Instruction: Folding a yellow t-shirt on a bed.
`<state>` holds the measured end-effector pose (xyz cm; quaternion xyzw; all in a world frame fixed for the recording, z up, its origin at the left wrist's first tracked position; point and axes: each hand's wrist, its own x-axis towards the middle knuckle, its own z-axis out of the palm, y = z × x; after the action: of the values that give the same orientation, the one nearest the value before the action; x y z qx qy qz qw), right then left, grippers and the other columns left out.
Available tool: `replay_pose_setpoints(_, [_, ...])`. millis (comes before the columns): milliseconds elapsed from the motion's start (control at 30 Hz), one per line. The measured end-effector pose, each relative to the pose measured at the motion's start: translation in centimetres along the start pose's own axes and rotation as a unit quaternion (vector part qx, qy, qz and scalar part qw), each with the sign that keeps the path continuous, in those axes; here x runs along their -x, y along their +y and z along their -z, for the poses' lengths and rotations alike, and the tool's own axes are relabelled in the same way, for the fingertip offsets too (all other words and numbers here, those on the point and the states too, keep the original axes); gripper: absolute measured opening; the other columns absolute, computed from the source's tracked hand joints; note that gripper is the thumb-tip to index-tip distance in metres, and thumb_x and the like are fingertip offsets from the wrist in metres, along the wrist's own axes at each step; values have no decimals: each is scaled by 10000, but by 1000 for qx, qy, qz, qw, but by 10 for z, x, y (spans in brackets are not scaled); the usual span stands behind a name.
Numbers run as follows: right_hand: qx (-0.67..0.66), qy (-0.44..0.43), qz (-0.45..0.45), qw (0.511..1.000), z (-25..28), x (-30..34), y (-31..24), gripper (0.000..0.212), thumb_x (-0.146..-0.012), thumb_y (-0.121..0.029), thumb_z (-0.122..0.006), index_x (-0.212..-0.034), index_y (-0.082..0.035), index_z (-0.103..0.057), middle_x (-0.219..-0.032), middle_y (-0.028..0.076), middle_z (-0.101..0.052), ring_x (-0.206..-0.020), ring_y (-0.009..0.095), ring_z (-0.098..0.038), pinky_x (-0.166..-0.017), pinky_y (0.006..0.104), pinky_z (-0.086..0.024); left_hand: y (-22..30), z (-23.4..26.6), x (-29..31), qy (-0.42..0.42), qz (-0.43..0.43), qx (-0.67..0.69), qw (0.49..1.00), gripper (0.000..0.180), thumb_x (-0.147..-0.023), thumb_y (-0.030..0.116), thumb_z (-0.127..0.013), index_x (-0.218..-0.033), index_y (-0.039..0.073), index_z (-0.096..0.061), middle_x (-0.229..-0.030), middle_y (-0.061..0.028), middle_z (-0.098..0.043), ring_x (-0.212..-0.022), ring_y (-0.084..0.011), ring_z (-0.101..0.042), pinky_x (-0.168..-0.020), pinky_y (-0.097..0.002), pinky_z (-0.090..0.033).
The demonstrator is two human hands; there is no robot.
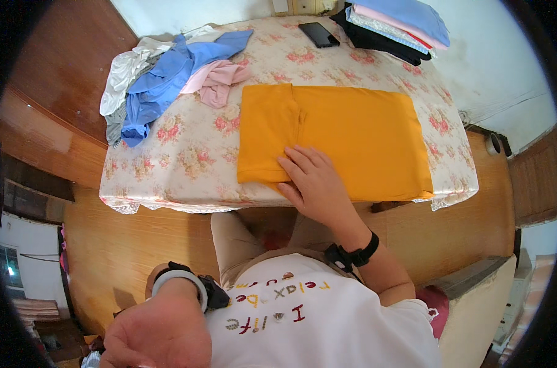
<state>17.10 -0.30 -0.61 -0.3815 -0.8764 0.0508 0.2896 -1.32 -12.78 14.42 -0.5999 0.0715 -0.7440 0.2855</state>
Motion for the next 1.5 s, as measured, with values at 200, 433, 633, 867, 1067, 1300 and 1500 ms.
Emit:
replay_pose_setpoints(200, [4,-1,9,1000,2,0,-1,449,-888,-290,-644,-1253,-35,-583,-1331,153,-563,-1248,323,-505,-1077,464,-364,-3,18,18,-80,-130,-26,988,468,-954,327,-589,-1365,116,-510,-1416,-18,-463,-1205,-182,-475,-846,-315,-432])
replay_pose_setpoints(433, [11,3,-3,1000,-3,3,-1,466,-885,-306,-650,-1257,-35,-579,-1341,152,-557,-1256,315,-503,-1074,457,-370,-24,11,84,-527,254,-104,804,336,-822,241,-682,-1136,132,-639,-1177,-116,-602,-1094,-334,-550,-879,-426,-481])
replay_pose_setpoints(633, [19,-4,-28,999,0,11,2,555,-907,-381,-609,-1346,-53,-520,-1413,164,-497,-1318,312,-457,-1121,462,-317,-47,12,171,-548,425,-123,710,548,-888,373,-615,-1350,87,-541,-1429,-182,-473,-1352,-381,-402,-1080,-513,-331])
replay_pose_setpoints(867, [181,-61,-213,958,44,58,59,638,-949,-441,-514,-1468,-87,-407,-1532,173,-362,-1430,295,-322,-1172,500,-196,-41,17,185,-661,408,-170,606,621,-909,460,-567,-1422,119,-493,-1513,-140,-407,-1407,-350,-343,-1135,-523,-247])
replay_pose_setpoints(1067, [244,-8,-381,892,93,103,101,604,-965,-399,-501,-1455,-56,-411,-1515,192,-375,-1412,324,-339,-1156,502,-222,-37,21,182,-651,422,-178,605,588,-903,415,-591,-1404,118,-516,-1513,-130,-413,-1407,-347,-341,-1139,-511,-246])
replay_pose_setpoints(1300, [14,409,-437,801,105,169,125,283,-950,-276,-633,-1053,-13,-613,-995,105,-645,-915,205,-623,-798,347,-508,-31,22,177,-638,423,-179,619,602,-873,366,-636,-1399,97,-520,-1508,-130,-421,-1402,-349,-345,-1135,-489,-261])
replay_pose_setpoints(1500, [-375,421,-605,562,92,157,100,312,-894,-348,-719,-980,-86,-574,-821,17,-596,-707,117,-598,-626,263,-506,-29,24,179,-635,422,-176,623,599,-873,364,-631,-1398,96,-521,-1509,-132,-420,-1402,-360,-342,-1135,-484,-263])
